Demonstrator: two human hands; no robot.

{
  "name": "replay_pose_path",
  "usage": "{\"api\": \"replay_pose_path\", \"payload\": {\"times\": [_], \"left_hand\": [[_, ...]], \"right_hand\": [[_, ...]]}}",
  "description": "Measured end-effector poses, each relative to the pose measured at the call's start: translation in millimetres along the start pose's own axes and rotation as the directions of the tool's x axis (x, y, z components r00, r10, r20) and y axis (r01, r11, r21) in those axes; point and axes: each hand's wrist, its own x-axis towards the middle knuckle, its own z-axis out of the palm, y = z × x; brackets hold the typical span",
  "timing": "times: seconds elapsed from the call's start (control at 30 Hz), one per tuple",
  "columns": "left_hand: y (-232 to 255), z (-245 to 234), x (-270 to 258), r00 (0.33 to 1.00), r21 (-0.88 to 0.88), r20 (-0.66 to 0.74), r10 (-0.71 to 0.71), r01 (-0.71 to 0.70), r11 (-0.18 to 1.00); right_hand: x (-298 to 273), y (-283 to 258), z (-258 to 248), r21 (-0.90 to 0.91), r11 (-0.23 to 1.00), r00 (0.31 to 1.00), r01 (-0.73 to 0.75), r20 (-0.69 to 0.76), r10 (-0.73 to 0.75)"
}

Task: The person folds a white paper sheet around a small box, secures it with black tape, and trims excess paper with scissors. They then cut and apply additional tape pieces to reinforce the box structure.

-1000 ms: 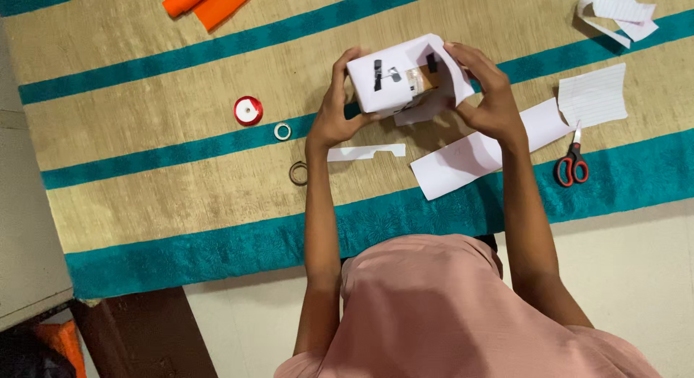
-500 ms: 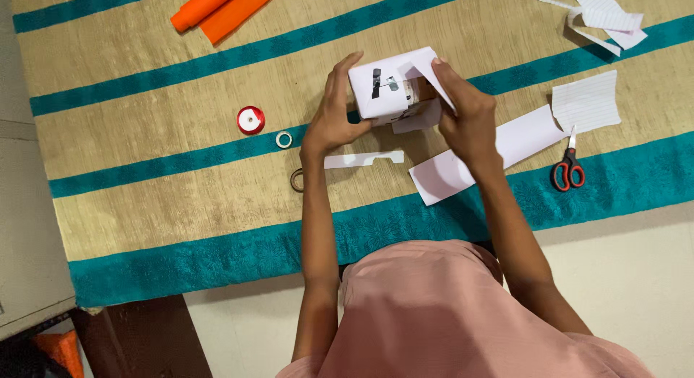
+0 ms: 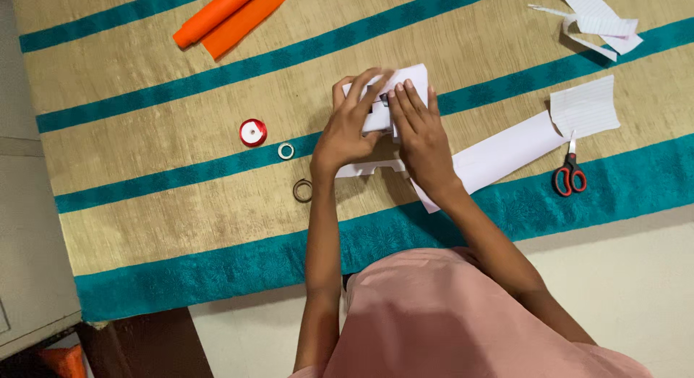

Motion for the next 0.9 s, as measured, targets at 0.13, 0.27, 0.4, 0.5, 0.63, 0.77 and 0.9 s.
{"api": "replay_pose_path", "payload": {"times": [0.13, 0.27, 0.4, 0.5, 0.63, 0.77, 0.9], "left_hand": [[4.3, 2.2, -3.7, 0.999, 0.018, 0.015, 0.029, -0.029, 0.999], [4.9, 1.3, -0.7, 1.000, -0.077, 0.002, -0.024, 0.024, 0.997], [5.4, 0.1, -0.5, 0.999, -0.107, 0.024, -0.040, 0.042, 0.993], [4.8, -2.7, 0.5, 0.999, -0.053, 0.048, -0.014, 0.016, 0.998], [4.4, -2.2, 1.1, 0.999, -0.054, 0.047, -0.016, 0.019, 0.998], [2.9, -9.1, -0.1, 0.998, -0.044, 0.026, 0.056, -0.055, 0.998], [5.3, -10.3, -1.3, 0.999, -0.085, 0.044, -0.024, 0.028, 0.996]], "right_hand": [[-5.1, 18.3, -10.9, 0.037, 0.996, 0.995, 0.078, 0.060, -0.080], [-7.8, 30.8, -19.1, 0.108, 0.985, 0.988, 0.132, 0.072, -0.140], [-4.7, 32.6, -18.3, 0.095, 0.982, 0.980, 0.162, 0.105, -0.171], [0.4, 32.4, -18.0, 0.091, 0.978, 0.975, 0.186, 0.102, -0.195], [0.5, 34.2, -19.2, 0.067, 0.978, 0.968, 0.198, 0.144, -0.205], [-7.0, 42.2, -21.2, 0.453, 0.882, 0.989, 0.132, -0.006, -0.145], [-18.2, 55.7, -16.7, 0.701, 0.689, 0.942, -0.185, -0.075, 0.328]]}}
